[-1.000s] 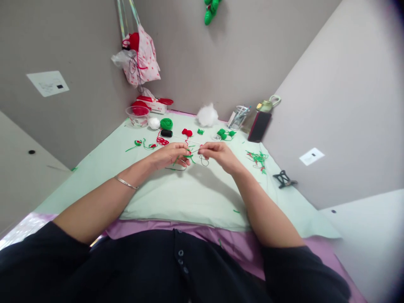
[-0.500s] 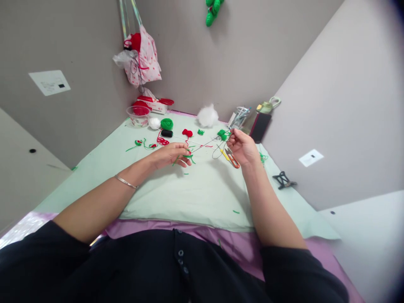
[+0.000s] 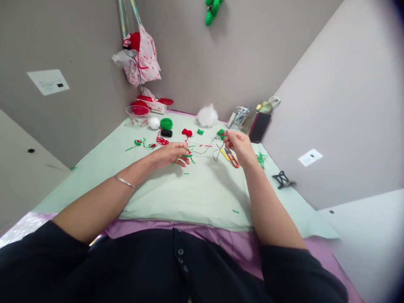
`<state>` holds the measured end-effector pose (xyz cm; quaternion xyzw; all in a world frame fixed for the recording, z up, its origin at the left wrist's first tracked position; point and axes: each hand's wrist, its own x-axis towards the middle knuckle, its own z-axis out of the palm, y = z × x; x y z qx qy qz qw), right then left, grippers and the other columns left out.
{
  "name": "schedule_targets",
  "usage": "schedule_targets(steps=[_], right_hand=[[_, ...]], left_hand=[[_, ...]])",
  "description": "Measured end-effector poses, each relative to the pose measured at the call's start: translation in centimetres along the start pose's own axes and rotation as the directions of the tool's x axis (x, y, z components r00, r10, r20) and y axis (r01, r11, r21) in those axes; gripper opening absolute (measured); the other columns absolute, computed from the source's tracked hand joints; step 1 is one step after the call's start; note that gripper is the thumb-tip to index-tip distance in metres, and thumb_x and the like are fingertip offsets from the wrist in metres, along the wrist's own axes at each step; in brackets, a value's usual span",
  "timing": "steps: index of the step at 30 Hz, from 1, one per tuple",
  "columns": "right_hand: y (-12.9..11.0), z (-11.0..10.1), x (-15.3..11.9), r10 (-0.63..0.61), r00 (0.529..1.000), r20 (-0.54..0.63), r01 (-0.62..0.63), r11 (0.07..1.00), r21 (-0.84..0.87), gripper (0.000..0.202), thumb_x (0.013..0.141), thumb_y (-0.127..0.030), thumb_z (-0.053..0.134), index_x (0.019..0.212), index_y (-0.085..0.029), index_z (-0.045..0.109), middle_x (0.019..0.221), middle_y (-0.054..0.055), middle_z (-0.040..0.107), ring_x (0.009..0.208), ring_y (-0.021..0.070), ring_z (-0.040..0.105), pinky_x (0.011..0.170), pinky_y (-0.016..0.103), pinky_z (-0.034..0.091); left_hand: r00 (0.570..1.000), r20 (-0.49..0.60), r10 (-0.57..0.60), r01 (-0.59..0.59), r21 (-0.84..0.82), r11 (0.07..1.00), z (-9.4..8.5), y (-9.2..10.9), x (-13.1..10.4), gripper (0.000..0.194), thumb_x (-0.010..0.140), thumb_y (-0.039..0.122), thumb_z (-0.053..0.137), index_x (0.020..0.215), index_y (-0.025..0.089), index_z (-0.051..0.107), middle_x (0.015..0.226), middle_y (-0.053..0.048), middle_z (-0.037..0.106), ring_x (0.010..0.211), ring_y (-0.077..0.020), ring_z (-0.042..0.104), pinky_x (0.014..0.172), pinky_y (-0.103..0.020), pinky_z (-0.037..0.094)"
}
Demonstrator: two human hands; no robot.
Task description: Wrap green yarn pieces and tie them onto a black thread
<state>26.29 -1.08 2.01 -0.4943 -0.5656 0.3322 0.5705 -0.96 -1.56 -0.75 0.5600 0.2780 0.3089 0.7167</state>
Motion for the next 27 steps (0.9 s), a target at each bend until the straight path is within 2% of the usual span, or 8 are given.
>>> schedule_targets(steps=[2,4,6,8,11,13,23,27], right_hand=[[0.2,0.5,-0.3,-0.163,0.986,-0.043,0.144,0.946,-0.292,0.025,0.079,-0.039,0.069,0.068,-0.017,0.069,0.066,0.002,0.059,0.061,0.0122,0.05,0.06,0.026,0.043],[0.3,1.3,-0.8,-0.267,0.962,-0.046,0.224,0.879,-0.421,0.016,0.078,-0.031,0.07,0.068,-0.018,0.07,0.07,0.003,0.062,0.066,0.0141,0.052,0.066,0.028,0.043],[0.2,2.1,-1.4,-0.23,0.972,0.041,0.228,0.902,-0.366,0.013,0.078,-0.03,0.069,0.075,-0.018,0.072,0.076,0.003,0.065,0.068,0.0143,0.053,0.067,0.029,0.043],[-0.1,3.1,-2.3,-0.137,0.97,0.203,0.187,0.949,-0.255,0.019,0.08,-0.035,0.068,0.086,-0.018,0.074,0.077,0.003,0.066,0.067,0.0134,0.053,0.065,0.028,0.042],[-0.5,4.4,-3.5,-0.052,0.888,0.457,0.142,0.976,-0.164,0.027,0.079,-0.038,0.069,0.095,-0.017,0.075,0.079,0.002,0.065,0.067,0.0121,0.052,0.063,0.026,0.041],[-0.6,4.9,-4.0,-0.03,0.844,0.536,0.124,0.982,-0.141,0.026,0.078,-0.038,0.071,0.09,-0.016,0.075,0.079,0.002,0.064,0.068,0.0115,0.052,0.063,0.026,0.04],[-0.3,4.3,-3.7,-0.028,0.884,0.466,0.109,0.983,-0.146,0.028,0.081,-0.043,0.067,0.084,-0.016,0.071,0.068,-0.001,0.057,0.06,0.0097,0.043,0.057,0.025,0.034],[-0.5,4.4,-3.7,-0.099,0.904,0.415,0.18,0.971,-0.16,0.025,0.088,-0.035,0.054,0.098,-0.018,0.07,0.07,-0.001,0.058,0.063,0.0114,0.048,0.061,0.026,0.039]], left_hand=[[1.0,-0.008,-0.002,0.002,-0.003,1.0,0.0,0.0,0.0,0.021,0.076,0.026,0.074,0.083,0.014,0.059,0.077,-0.001,0.061,0.073,-0.0144,0.067,0.066,-0.027,0.053],[1.0,-0.013,-0.003,0.003,-0.008,1.0,0.1,0.0,0.0,0.022,0.075,0.027,0.075,0.082,0.014,0.059,0.077,-0.001,0.061,0.072,-0.0139,0.066,0.066,-0.028,0.052],[1.0,-0.01,-0.002,0.002,-0.012,1.0,0.1,0.1,0.0,0.022,0.074,0.027,0.075,0.082,0.014,0.059,0.077,-0.001,0.062,0.072,-0.014,0.066,0.066,-0.028,0.052],[1.0,-0.006,-0.001,0.001,-0.012,1.0,0.2,0.0,0.0,0.022,0.074,0.026,0.076,0.082,0.014,0.059,0.077,-0.001,0.062,0.071,-0.0142,0.065,0.067,-0.029,0.052],[1.0,-0.003,-0.007,0.007,-0.001,1.0,0.2,0.0,0.0,0.022,0.074,0.027,0.076,0.082,0.014,0.06,0.075,-0.002,0.062,0.07,-0.0138,0.064,0.068,-0.029,0.052],[1.0,-0.002,-0.007,0.007,0.009,1.0,0.2,0.0,0.0,0.022,0.073,0.028,0.076,0.082,0.014,0.061,0.075,-0.002,0.062,0.07,-0.0135,0.063,0.068,-0.029,0.052],[1.0,-0.017,-0.023,0.023,0.017,1.0,0.4,0.1,-0.1,0.023,0.073,0.028,0.076,0.082,0.015,0.059,0.074,-0.001,0.061,0.069,-0.0135,0.062,0.068,-0.03,0.052],[0.999,-0.045,0.002,0.0,0.035,0.999,0.2,-0.2,0.1,0.024,0.073,0.03,0.077,0.084,0.015,0.061,0.074,0.0,0.06,0.067,-0.0116,0.06,0.066,-0.028,0.051]])
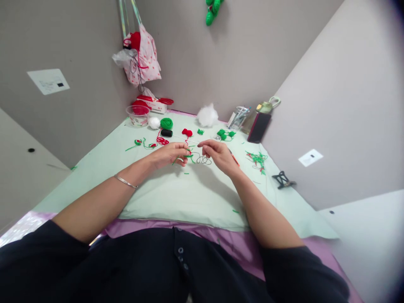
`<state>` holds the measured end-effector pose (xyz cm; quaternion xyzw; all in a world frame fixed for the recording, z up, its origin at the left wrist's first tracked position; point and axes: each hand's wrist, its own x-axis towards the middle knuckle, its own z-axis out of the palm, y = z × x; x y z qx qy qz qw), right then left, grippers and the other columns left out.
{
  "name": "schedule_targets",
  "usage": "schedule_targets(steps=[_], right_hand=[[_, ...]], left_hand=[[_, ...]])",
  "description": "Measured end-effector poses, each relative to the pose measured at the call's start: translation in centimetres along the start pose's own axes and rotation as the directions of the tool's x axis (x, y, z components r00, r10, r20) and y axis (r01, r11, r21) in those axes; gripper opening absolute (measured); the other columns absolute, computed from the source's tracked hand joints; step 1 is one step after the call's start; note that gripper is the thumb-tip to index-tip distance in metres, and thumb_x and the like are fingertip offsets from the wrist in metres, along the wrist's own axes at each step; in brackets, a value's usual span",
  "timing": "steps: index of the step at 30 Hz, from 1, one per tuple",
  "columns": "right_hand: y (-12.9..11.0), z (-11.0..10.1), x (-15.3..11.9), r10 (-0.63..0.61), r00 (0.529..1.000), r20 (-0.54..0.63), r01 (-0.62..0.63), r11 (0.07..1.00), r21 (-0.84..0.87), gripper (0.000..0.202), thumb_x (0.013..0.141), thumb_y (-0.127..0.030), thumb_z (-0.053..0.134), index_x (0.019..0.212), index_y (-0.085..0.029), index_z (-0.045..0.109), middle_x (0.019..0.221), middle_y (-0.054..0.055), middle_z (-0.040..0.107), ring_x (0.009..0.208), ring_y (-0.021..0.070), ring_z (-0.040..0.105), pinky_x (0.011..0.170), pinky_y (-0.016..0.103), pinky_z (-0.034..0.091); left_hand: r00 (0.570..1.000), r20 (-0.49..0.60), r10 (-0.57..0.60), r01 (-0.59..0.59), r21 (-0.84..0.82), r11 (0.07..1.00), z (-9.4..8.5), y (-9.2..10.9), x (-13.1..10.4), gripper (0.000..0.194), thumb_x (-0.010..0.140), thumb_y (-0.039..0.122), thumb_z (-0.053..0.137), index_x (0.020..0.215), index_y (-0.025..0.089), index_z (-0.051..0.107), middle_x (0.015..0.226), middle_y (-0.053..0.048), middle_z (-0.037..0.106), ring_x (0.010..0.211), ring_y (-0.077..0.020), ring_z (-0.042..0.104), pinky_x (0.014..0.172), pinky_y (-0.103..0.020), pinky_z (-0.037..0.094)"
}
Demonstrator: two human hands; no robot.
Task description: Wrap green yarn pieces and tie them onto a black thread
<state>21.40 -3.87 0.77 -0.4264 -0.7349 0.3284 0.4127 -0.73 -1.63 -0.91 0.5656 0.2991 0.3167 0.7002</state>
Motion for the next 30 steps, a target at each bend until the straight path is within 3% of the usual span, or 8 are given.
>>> schedule_targets(steps=[4,7,11,16,30], right_hand=[[-1.0,0.0,-0.3,-0.079,0.989,-0.122,0.079,0.997,-0.002,0.036,0.089,-0.026,0.049,0.122,-0.021,0.061,0.065,-0.003,0.055,0.06,0.0128,0.046,0.062,0.028,0.039],[-1.9,0.1,-0.7,-0.091,0.993,-0.071,0.092,0.996,0.006,0.041,0.088,-0.023,0.047,0.128,-0.023,0.057,0.061,-0.005,0.052,0.058,0.0132,0.044,0.062,0.028,0.039],[-2.4,0.7,-1.2,-0.062,0.997,0.045,0.062,0.998,0.015,0.044,0.085,-0.018,0.046,0.128,-0.022,0.055,0.06,-0.006,0.049,0.057,0.0126,0.044,0.06,0.027,0.04],[-2.5,1.2,-1.3,-0.041,0.994,0.102,0.041,0.999,0.0,0.043,0.083,-0.017,0.044,0.125,-0.019,0.055,0.06,-0.006,0.048,0.057,0.0118,0.046,0.06,0.026,0.042],[-2.5,1.5,-1.2,-0.064,0.994,0.084,0.077,0.983,-0.167,0.042,0.081,-0.013,0.042,0.12,-0.015,0.058,0.057,-0.007,0.042,0.055,0.0106,0.037,0.06,0.025,0.035]], left_hand=[[0.994,-0.099,0.043,-0.039,0.038,0.998,-0.2,-0.2,0.3,0.026,0.073,0.032,0.078,0.087,0.016,0.064,0.073,0.0,0.062,0.065,-0.0104,0.06,0.067,-0.026,0.049],[0.989,-0.13,0.066,-0.063,0.025,0.998,-0.3,-0.3,0.5,0.029,0.071,0.034,0.08,0.087,0.016,0.065,0.074,0.0,0.064,0.066,-0.0112,0.063,0.07,-0.027,0.05],[0.985,-0.157,0.072,-0.067,0.035,0.997,-0.4,-0.5,0.6,0.029,0.071,0.035,0.081,0.087,0.017,0.065,0.073,-0.001,0.065,0.065,-0.0125,0.064,0.067,-0.027,0.049],[0.985,-0.159,0.07,-0.063,0.053,0.997,-0.4,-0.4,0.6,0.029,0.071,0.035,0.08,0.088,0.017,0.065,0.07,-0.002,0.066,0.065,-0.0142,0.066,0.062,-0.025,0.047],[0.985,-0.155,0.076,-0.067,0.063,0.996,0.0,-0.3,0.5,0.029,0.072,0.032,0.079,0.089,0.017,0.06,0.072,0.001,0.063,0.065,-0.0125,0.065,0.062,-0.024,0.047]])
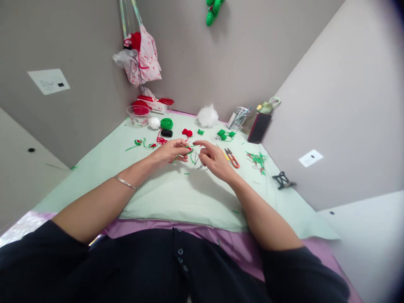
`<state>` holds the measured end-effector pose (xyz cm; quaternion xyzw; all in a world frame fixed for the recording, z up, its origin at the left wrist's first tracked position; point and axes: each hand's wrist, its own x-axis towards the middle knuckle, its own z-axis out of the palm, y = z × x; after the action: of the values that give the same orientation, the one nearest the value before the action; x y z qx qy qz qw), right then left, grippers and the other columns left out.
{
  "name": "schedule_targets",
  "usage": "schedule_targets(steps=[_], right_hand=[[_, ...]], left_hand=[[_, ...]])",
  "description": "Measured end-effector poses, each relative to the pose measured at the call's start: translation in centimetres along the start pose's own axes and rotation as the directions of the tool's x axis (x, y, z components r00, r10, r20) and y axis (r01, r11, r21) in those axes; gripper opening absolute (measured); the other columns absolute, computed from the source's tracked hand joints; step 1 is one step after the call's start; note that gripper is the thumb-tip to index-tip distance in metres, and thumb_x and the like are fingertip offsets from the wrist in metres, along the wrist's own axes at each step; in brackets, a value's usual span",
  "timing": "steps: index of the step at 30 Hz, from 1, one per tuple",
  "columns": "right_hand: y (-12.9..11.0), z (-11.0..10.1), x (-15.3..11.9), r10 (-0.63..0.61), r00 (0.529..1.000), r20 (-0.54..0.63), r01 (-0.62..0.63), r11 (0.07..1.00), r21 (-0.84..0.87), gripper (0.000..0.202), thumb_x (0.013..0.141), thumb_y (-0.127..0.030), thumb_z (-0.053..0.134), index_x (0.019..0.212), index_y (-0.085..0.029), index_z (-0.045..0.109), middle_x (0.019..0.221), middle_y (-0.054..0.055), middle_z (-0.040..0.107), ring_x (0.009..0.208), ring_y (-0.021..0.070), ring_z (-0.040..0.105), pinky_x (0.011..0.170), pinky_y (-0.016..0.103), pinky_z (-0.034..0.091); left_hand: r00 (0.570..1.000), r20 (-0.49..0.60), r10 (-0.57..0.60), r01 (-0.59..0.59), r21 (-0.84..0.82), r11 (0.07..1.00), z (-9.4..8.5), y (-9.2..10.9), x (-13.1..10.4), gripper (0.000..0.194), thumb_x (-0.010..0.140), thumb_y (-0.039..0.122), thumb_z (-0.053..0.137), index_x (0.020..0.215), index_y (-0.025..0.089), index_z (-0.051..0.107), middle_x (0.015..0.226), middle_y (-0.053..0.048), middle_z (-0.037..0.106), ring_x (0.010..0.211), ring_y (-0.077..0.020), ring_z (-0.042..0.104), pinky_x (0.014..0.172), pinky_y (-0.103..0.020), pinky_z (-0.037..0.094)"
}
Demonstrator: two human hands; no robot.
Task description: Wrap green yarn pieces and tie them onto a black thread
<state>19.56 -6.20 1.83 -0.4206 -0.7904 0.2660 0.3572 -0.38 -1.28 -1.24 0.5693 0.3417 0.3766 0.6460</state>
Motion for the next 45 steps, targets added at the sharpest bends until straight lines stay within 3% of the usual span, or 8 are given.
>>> schedule_targets(steps=[8,19,25,29,37,41,43,45], right_hand=[[0.1,0.6,0.0,0.003,0.999,-0.043,-0.009,0.991,-0.135,0.044,0.079,-0.013,0.041,0.12,-0.015,0.057,0.056,-0.007,0.044,0.055,0.0113,0.039,0.062,0.024,0.035],[0.9,3.4,0.2,0.043,0.988,-0.15,-0.102,0.904,-0.415,0.05,0.086,-0.018,0.041,0.135,-0.016,0.049,0.068,0.001,0.063,0.06,0.0188,0.054,0.064,0.028,0.039],[1.0,1.0,0.9,0.111,0.958,-0.264,-0.109,0.994,0.021,0.029,0.088,-0.034,0.051,0.111,-0.019,0.063,0.082,0.002,0.067,0.053,0.0106,0.049,0.057,0.026,0.04],[1.9,-0.7,1.4,0.233,0.954,-0.19,-0.148,0.915,0.376,0.024,0.082,-0.037,0.061,0.087,-0.016,0.07,0.077,0.002,0.065,0.051,0.0073,0.041,0.049,0.024,0.033],[1.4,0.1,1.2,0.23,0.973,0.009,-0.205,0.851,0.483,0.025,0.071,-0.037,0.076,0.081,-0.016,0.07,0.064,-0.003,0.055,0.054,0.0063,0.038,0.05,0.022,0.03],[2.6,-1.2,2.0,0.345,0.933,-0.103,-0.214,0.761,0.613,0.024,0.067,-0.036,0.076,0.08,-0.019,0.065,0.077,-0.001,0.063,0.062,0.0083,0.049,0.052,0.021,0.038],[4.6,-3.5,2.3,0.432,0.875,-0.217,-0.181,0.709,0.682,0.025,0.069,-0.038,0.074,0.081,-0.02,0.06,0.088,0.002,0.067,0.074,0.0118,0.058,0.057,0.022,0.044],[7.1,-6.9,2.1,0.444,0.828,-0.342,-0.126,0.742,0.658,0.023,0.074,-0.04,0.069,0.076,-0.021,0.055,0.087,0.005,0.067,0.083,0.0153,0.062,0.062,0.026,0.047]], left_hand=[[0.995,0.028,0.094,-0.094,0.003,0.996,0.2,-0.4,0.2,0.03,0.07,0.031,0.08,0.085,0.016,0.058,0.071,0.004,0.058,0.065,-0.0114,0.064,0.07,-0.03,0.052],[0.978,-0.039,0.203,-0.197,0.122,0.973,1.6,-1.1,-0.1,0.03,0.069,0.031,0.079,0.078,0.016,0.055,0.07,0.001,0.062,0.066,-0.0132,0.063,0.067,-0.03,0.054],[0.926,-0.09,0.368,-0.345,0.202,0.917,1.4,-0.1,-0.2,0.027,0.07,0.033,0.078,0.084,0.016,0.062,0.08,-0.001,0.065,0.075,-0.0139,0.062,0.074,-0.029,0.05],[0.9,-0.088,0.427,-0.397,0.238,0.886,1.0,0.0,-0.1,0.024,0.071,0.031,0.078,0.083,0.016,0.064,0.087,-0.002,0.065,0.084,-0.0152,0.061,0.081,-0.03,0.048],[0.914,0.007,0.405,-0.396,0.217,0.892,1.3,-0.2,-0.3,0.024,0.072,0.034,0.079,0.083,0.016,0.066,0.086,-0.003,0.065,0.085,-0.0163,0.062,0.082,-0.031,0.048],[0.948,0.056,0.312,-0.317,0.142,0.938,1.2,-0.1,-0.2,0.026,0.072,0.032,0.079,0.086,0.016,0.066,0.089,-0.003,0.066,0.085,-0.0152,0.061,0.084,-0.031,0.046],[0.963,0.077,0.257,-0.263,0.082,0.961,1.0,0.1,-0.2,0.026,0.071,0.03,0.079,0.086,0.015,0.064,0.09,-0.004,0.066,0.085,-0.0149,0.061,0.083,-0.03,0.046],[0.974,0.102,0.202,-0.205,0.02,0.979,0.8,0.4,-0.3,0.027,0.072,0.03,0.079,0.087,0.015,0.061,0.092,-0.005,0.068,0.084,-0.0146,0.062,0.081,-0.03,0.045]])
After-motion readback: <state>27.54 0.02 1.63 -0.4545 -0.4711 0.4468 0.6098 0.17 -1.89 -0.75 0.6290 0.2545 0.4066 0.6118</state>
